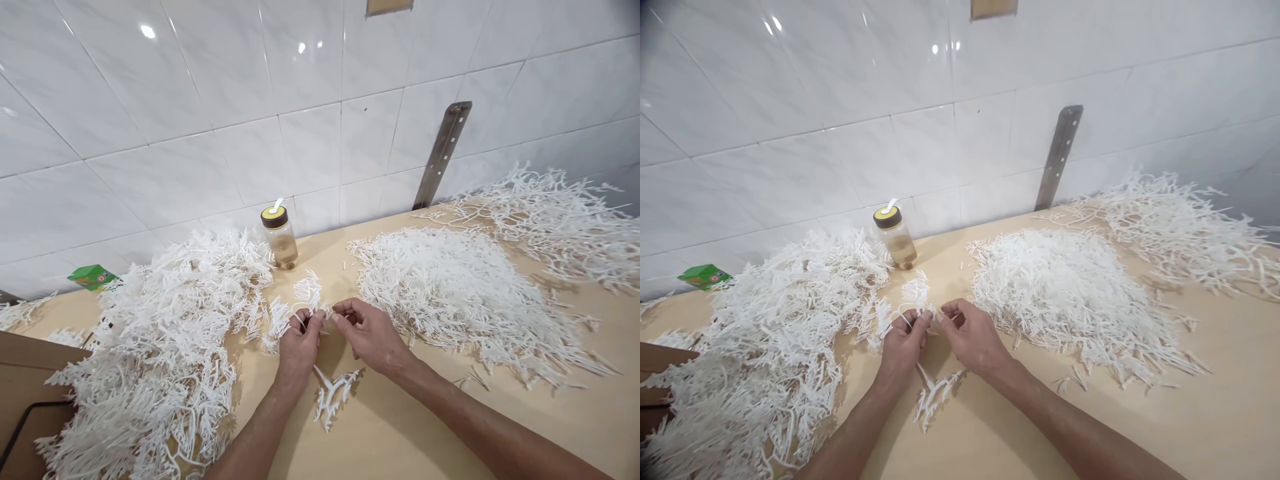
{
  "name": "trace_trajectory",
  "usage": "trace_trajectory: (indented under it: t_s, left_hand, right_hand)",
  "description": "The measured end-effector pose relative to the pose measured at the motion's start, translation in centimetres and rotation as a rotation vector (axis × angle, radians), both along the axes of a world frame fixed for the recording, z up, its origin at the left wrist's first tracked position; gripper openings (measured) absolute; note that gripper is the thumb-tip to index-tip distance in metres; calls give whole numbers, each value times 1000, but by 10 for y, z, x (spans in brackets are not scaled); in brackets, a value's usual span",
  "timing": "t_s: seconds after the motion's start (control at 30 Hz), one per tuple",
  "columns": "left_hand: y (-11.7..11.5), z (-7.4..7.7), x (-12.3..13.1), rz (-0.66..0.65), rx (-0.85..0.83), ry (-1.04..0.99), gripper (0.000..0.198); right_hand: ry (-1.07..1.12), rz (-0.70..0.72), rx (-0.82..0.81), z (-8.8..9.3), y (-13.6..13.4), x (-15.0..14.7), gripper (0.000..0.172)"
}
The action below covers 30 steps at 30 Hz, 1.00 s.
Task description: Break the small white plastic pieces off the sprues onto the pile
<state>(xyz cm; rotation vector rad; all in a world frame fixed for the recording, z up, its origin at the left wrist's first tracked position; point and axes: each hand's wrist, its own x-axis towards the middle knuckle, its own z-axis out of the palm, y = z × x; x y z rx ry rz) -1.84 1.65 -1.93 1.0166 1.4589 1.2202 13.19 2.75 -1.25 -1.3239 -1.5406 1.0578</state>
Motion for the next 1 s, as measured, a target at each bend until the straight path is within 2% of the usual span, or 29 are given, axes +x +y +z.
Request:
trace_trajectory:
  t_s: [0.13, 0.33, 0.43, 0.67, 1.0]
  left_hand:
    - [-1, -6, 0, -27, 76, 149, 33]
    - [-1, -9, -1, -29, 86, 273, 33]
    - [0, -11, -2, -27, 112, 296, 35]
    - [0, -13, -4, -33, 49, 354, 40]
    - [1, -13, -2, -25, 55, 334, 42]
  right_hand:
    - [88, 66, -84, 2, -3, -6, 28]
    - [228, 52, -133, -8, -1, -8, 26]
    - [198, 41, -70, -15, -1, -8, 25]
    - [47, 48, 233, -22, -2, -6, 17]
    - [105, 58, 171, -22, -2, -5, 17]
